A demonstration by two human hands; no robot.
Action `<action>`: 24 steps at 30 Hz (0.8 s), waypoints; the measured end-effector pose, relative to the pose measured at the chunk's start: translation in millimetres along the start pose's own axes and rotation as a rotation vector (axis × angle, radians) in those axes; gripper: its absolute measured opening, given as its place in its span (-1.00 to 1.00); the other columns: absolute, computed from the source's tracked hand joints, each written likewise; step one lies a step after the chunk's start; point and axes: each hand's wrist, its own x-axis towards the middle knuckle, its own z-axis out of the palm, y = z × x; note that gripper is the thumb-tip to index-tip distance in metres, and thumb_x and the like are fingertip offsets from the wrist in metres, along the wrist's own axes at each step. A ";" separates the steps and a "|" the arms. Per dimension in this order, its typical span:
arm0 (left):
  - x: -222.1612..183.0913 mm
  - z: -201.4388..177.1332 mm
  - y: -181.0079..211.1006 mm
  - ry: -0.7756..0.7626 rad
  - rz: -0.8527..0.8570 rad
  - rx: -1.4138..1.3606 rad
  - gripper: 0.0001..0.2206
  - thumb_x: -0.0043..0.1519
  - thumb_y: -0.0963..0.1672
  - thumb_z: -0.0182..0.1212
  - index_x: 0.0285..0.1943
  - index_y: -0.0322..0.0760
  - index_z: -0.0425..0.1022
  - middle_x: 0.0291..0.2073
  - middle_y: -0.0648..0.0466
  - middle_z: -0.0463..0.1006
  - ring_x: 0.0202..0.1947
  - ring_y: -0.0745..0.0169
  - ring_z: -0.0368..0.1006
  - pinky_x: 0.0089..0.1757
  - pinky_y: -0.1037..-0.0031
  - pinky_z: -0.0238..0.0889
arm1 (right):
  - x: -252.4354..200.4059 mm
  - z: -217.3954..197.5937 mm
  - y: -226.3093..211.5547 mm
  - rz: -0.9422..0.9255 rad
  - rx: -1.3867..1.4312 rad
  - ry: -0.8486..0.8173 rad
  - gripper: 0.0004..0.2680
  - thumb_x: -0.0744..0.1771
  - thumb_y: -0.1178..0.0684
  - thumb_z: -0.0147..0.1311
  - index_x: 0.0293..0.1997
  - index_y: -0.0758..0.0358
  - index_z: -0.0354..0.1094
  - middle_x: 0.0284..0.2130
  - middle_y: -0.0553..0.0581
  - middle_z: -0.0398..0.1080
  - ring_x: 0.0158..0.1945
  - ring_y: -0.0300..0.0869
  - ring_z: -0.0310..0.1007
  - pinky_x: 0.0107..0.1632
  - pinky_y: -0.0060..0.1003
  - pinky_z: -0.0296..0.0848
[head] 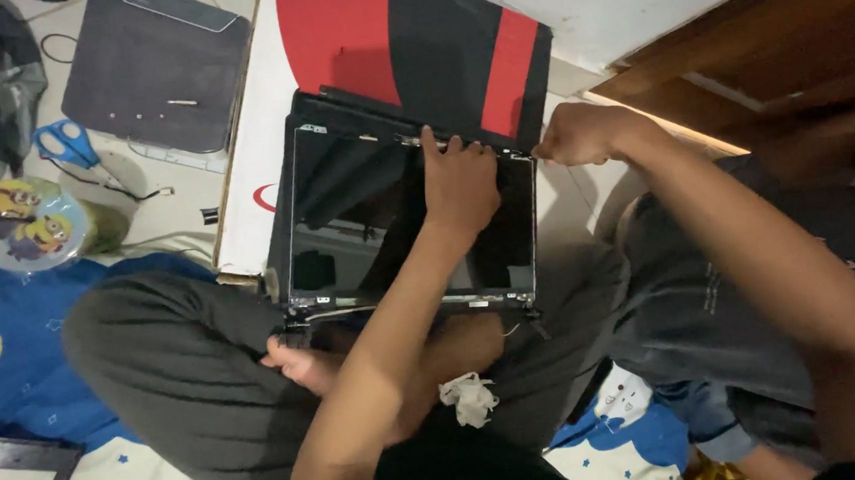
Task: The person uses a screwdriver to remove screws from the bezel of a laptop screen assembly. They place the screws on a nearby surface and continue unscrewing multiple fasteners around the frame.
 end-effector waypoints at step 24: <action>1.2 18.7 5.2 0.176 -0.053 -0.111 -0.67 0.23 -0.21 0.06 0.16 -0.35 0.58 0.07 -0.15 0.62 0.26 -0.22 0.38 0.35 -0.27 -0.29 | 13.5 -17.2 6.5 -0.088 -0.130 -0.161 -0.68 0.39 -0.08 0.02 -0.43 0.33 0.62 -0.58 0.27 0.51 -0.48 -0.02 0.49 -0.36 -0.17 0.47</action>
